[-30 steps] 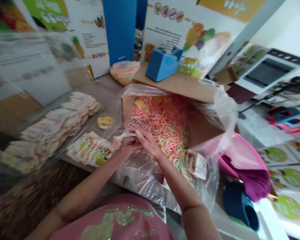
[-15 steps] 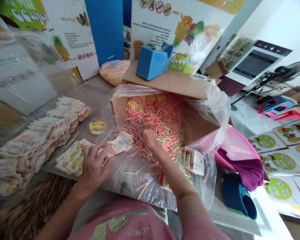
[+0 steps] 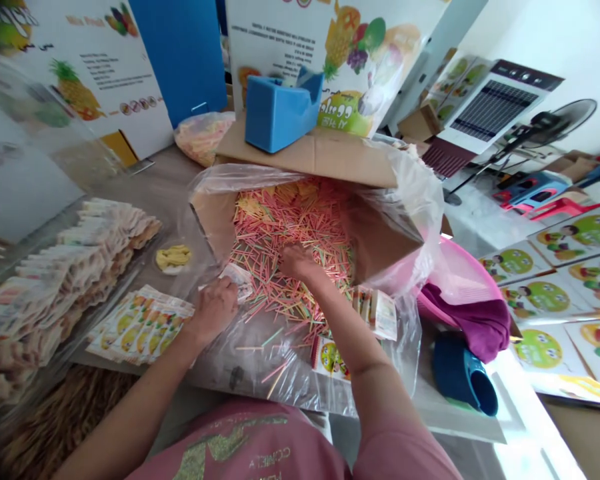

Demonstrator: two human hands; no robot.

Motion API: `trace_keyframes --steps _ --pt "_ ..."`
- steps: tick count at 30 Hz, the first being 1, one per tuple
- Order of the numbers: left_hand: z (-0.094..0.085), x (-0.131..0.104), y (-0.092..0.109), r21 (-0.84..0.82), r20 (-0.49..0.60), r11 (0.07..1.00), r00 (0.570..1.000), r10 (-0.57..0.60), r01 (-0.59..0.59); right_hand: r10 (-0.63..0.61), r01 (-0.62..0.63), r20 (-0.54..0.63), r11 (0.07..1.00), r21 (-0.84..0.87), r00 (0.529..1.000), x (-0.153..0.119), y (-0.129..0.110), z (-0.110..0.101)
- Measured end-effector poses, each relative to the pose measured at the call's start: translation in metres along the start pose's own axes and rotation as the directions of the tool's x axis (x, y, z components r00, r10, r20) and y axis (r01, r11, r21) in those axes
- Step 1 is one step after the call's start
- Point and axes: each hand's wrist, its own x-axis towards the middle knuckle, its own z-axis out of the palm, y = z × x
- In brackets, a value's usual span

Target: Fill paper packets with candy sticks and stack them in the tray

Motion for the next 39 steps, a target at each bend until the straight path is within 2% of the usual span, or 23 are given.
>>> trace_keyframes --steps 3,5,11,15,18,21,25,28,31,35,39 --pt "-0.002 0.001 0.002 -0.073 -0.045 0.997 0.998 -0.042 0.038 -0.037 0.037 0.030 0.999 -0.013 0.999 0.000 -0.005 0.003" --pt "-0.002 0.001 0.005 -0.053 -0.043 0.998 0.998 -0.034 0.032 -0.070 0.070 0.013 0.997 -0.029 0.997 0.005 -0.009 0.008" --pt "-0.009 -0.001 0.018 0.205 0.121 0.976 0.992 0.046 -0.071 -0.047 0.047 -0.043 0.999 0.002 0.998 0.041 -0.019 0.024" --pt "-0.017 0.000 0.019 0.192 0.155 0.980 0.988 0.029 -0.059 -0.020 0.025 -0.089 0.998 0.057 0.996 0.059 -0.018 0.021" --pt "-0.016 -0.002 0.014 0.135 0.106 0.991 0.994 -0.010 -0.004 -0.035 0.043 -0.075 0.993 0.110 0.997 0.055 -0.018 0.016" --pt "-0.008 -0.006 0.009 0.116 0.063 0.993 0.998 -0.026 0.019 -0.043 0.050 -0.043 0.986 0.159 0.998 0.039 -0.024 0.020" --pt "-0.002 -0.007 0.010 0.135 0.034 0.990 0.998 -0.045 0.040 -0.045 0.050 -0.075 0.996 0.070 0.996 0.025 -0.043 0.030" --pt "-0.004 -0.004 0.012 0.143 0.047 0.989 0.998 -0.046 0.039 -0.024 0.027 -0.047 0.998 0.060 0.999 0.031 -0.049 0.033" --pt "-0.008 -0.002 0.012 0.134 0.078 0.990 0.996 -0.047 0.036 -0.020 0.021 -0.031 0.999 0.048 0.999 0.043 -0.038 0.032" --pt "-0.012 0.002 0.006 0.069 0.061 0.996 0.996 -0.059 0.055 -0.148 0.146 -0.054 0.989 -0.038 0.988 0.056 -0.016 0.029" --pt "-0.016 0.009 -0.005 -0.013 0.030 0.991 0.991 -0.130 0.130 -0.375 0.366 -0.129 0.926 -0.089 0.918 0.061 -0.006 0.024"
